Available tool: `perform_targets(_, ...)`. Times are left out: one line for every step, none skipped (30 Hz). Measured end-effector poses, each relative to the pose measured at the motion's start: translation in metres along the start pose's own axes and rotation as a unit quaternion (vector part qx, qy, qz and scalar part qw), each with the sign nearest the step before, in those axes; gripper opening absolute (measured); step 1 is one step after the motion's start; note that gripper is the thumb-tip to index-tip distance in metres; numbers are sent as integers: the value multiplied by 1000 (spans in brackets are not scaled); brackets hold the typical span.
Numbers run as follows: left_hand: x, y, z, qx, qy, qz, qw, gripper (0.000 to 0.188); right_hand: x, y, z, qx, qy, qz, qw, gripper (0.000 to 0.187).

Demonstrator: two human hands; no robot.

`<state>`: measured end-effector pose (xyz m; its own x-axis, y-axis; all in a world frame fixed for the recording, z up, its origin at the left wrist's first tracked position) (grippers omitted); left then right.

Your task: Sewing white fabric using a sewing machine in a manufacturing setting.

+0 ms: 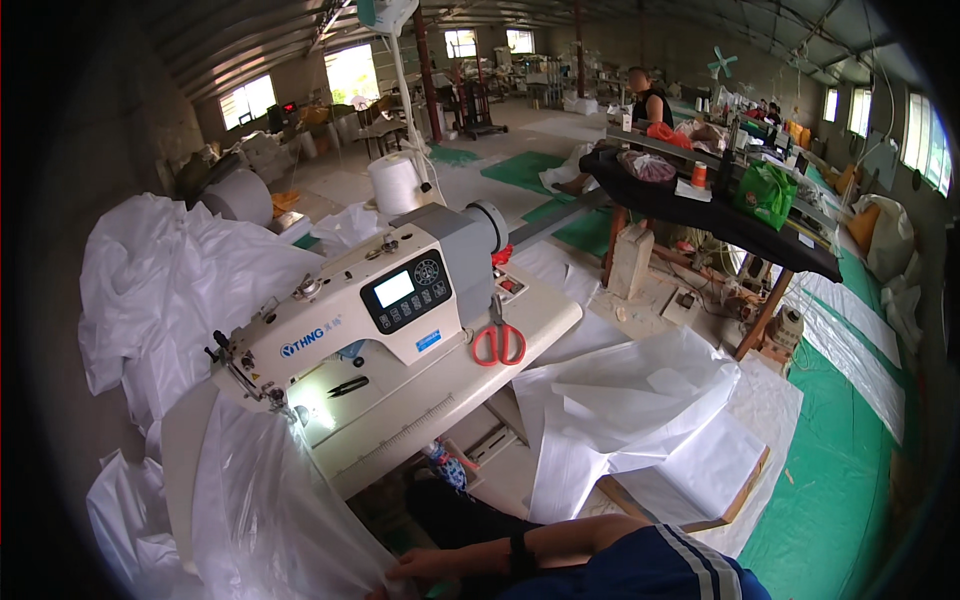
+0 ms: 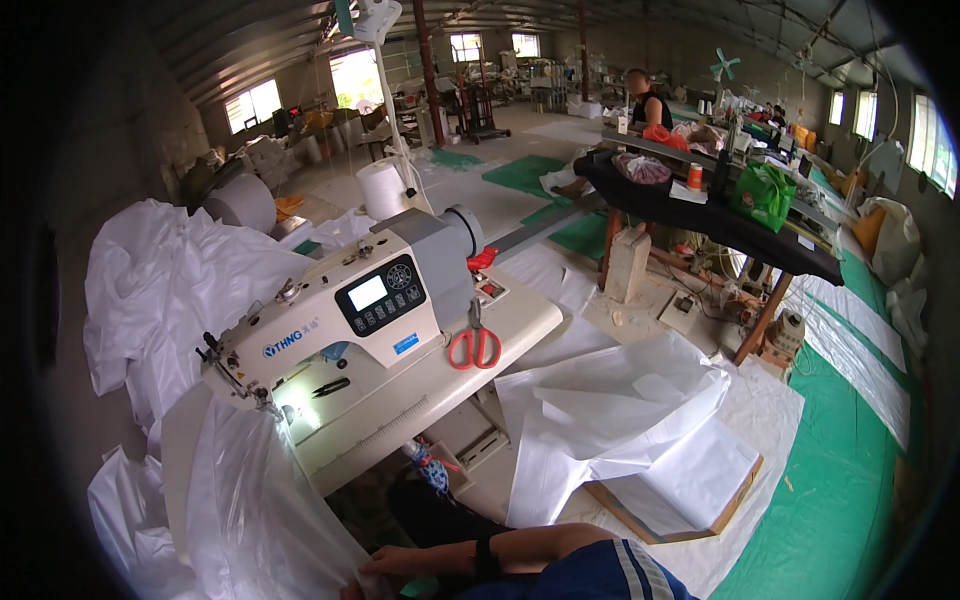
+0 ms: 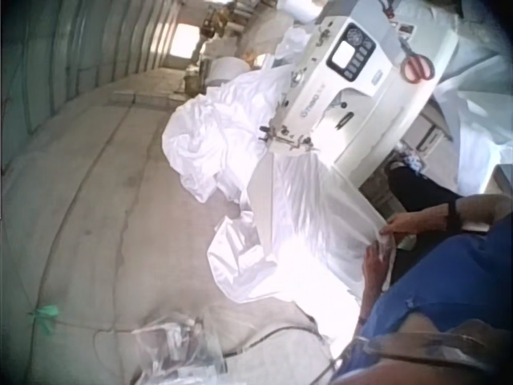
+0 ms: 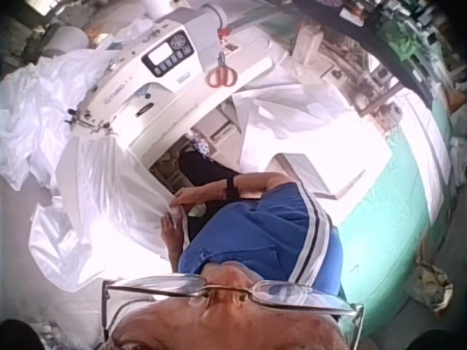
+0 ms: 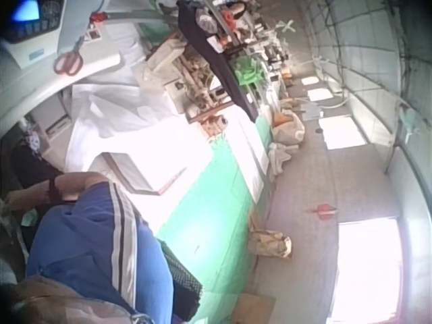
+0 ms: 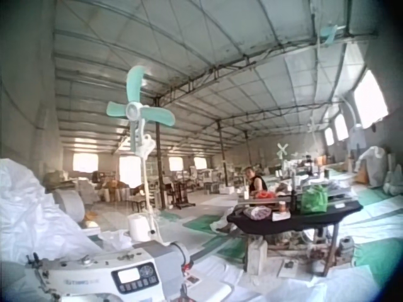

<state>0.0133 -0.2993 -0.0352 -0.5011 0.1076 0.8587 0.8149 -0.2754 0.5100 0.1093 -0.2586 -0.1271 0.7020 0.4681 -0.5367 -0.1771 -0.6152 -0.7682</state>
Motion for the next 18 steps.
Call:
perform_targets(-3, -4, -1, 0, 0, 0, 1000, 44, 5, 5, 0, -27, 29, -30, 999, 49)
perform_targets(-14, -16, -3, 48, -50, -6, 998, 45, 3, 3, 0, -10, 16, -28, 999, 49)
perform_targets(-25, -27, -7, 96, -98, -12, 990, 46, 5, 2, 0, -3, 34, -73, 997, 50)
perform_targets(-29, -31, -8, 95, -97, -12, 991, 46, 8, 1, 0, 5, 52, -118, 992, 52)
perform_targets(-37, -28, -10, 56, -116, 54, 990, 44, 8, 1, 0, 6, 52, -120, 991, 52)
perform_targets(-45, -28, -13, 17, -133, 120, 984, 43, 9, 2, 0, 4, 62, -122, 991, 53)
perform_targets(-50, -32, -16, 17, -132, 120, 984, 43, 10, 4, 0, 2, 73, -124, 990, 55)
perform_targets(-48, -44, -20, 72, -89, 54, 992, 39, 9, 5, 0, 3, 72, -125, 990, 55)
perform_targets(-46, -58, -24, 126, -46, -13, 991, 36, 10, 5, 1, 13, 84, -135, 987, 56)
perform_targets(-47, -67, -24, 127, -45, -13, 991, 36, 11, 5, 1, 23, 97, -145, 984, 56)
perform_targets(-46, -83, -24, 170, -12, -177, 969, 35, 9, 6, 1, 23, 96, -145, 985, 56)
perform_targets(-47, -98, -26, 208, 21, -336, 918, 35, 6, 14, 3, -14, 72, -134, 988, 56)
perform_targets(-46, -108, -27, 208, 22, -335, 919, 35, 3, 21, 3, -53, 55, -125, 989, 55)
perform_targets(-36, -114, -28, 180, 33, -208, 961, 33, 0, 21, 3, -51, 47, -123, 990, 55)
perform_targets(-29, -117, -30, 150, 46, -78, 985, 31, -5, 18, 3, -26, 18, -136, 990, 54)
perform_targets(-27, -127, -32, 154, 51, -139, 977, 32, -11, 16, 3, -19, -13, -161, 987, 53)
perform_targets(-28, -135, -36, 156, 54, -139, 976, 32, -12, 12, 1, -2, -15, -152, 988, 53)
perform_targets(-40, -159, -50, 283, 12, -184, 941, 33, -16, 7, -1, 27, -38, -191, 980, 45)
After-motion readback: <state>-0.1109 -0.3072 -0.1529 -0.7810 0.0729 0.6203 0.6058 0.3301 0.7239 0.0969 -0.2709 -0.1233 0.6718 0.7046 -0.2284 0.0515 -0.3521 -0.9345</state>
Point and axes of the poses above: each hand's wrist, its own z-axis towards the middle knuckle, its own x-axis out of the back of the hand, y = z × x, the point moved 8 cm from there along z, towards the middle knuckle, and after that the axes turned 5 degrees about -z, right-handed, at the moved point
